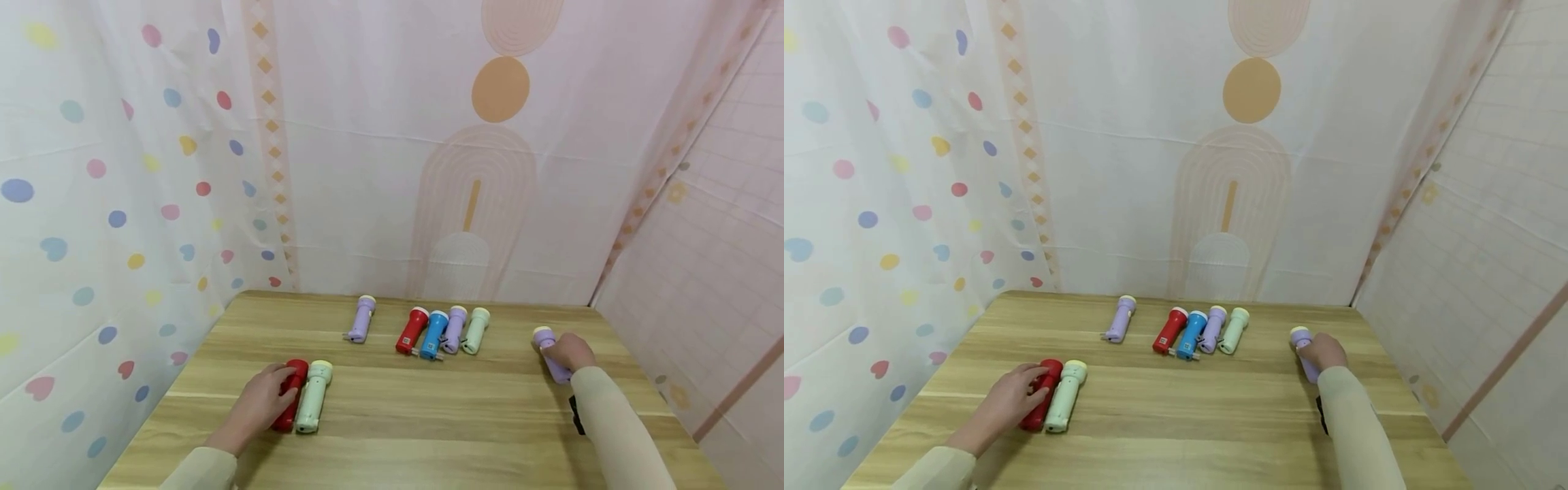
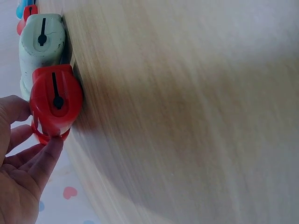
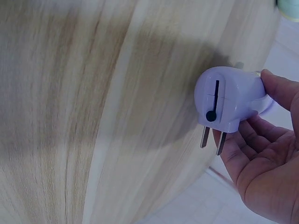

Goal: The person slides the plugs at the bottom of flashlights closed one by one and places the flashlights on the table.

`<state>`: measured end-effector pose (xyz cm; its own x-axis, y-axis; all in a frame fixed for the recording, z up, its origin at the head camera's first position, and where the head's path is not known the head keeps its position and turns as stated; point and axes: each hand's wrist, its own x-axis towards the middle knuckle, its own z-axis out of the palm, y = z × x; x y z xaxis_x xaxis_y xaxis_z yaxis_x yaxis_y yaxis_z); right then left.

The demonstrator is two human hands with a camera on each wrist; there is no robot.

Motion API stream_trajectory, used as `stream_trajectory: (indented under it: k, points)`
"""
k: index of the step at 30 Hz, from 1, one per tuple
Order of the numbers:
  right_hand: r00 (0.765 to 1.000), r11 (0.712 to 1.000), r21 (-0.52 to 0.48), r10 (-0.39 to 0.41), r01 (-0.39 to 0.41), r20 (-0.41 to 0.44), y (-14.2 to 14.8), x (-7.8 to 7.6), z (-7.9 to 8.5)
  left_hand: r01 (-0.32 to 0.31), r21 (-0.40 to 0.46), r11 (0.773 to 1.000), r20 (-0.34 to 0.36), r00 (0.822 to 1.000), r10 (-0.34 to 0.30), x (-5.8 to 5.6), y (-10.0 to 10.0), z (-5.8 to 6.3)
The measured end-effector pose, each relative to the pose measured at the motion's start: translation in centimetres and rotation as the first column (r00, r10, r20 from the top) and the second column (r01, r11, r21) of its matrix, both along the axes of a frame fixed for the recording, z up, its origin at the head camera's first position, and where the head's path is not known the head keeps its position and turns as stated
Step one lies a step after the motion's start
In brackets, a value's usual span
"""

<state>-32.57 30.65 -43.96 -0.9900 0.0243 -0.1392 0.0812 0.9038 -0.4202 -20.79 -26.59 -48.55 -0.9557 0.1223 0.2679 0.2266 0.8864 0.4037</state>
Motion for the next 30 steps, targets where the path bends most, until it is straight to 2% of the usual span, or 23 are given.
stream_trajectory:
  k: [7, 12, 19, 30]
  points:
    - [0.998, 0.996, -0.088, -0.031, 0.027, -0.049, -0.3, 0.1, 0.1, -0.009, -0.025, 1.0, 0.012, 1.0, 0.009, -0.2, 0.0, -0.1]
    - [0.998, 0.981, -0.186, -0.056, 0.047, -0.041, -0.5, 0.1, -0.3, -0.022, -0.063, 0.998, 0.05, 0.998, 0.025, -0.1, 0.0, 0.1]
    - [0.996, 0.962, -0.264, -0.084, 0.07, -0.043, -1.3, 0.5, -0.2, -0.023, -0.084, 0.996, 0.05, 0.998, 0.027, 0.0, 0.2, 0.3]
    - [0.988, 0.884, -0.45, -0.153, 0.131, -0.014, -2.7, 0.9, -0.4, -0.033, -0.095, 0.995, 0.059, 0.997, 0.039, -0.2, 0.2, 0.3]
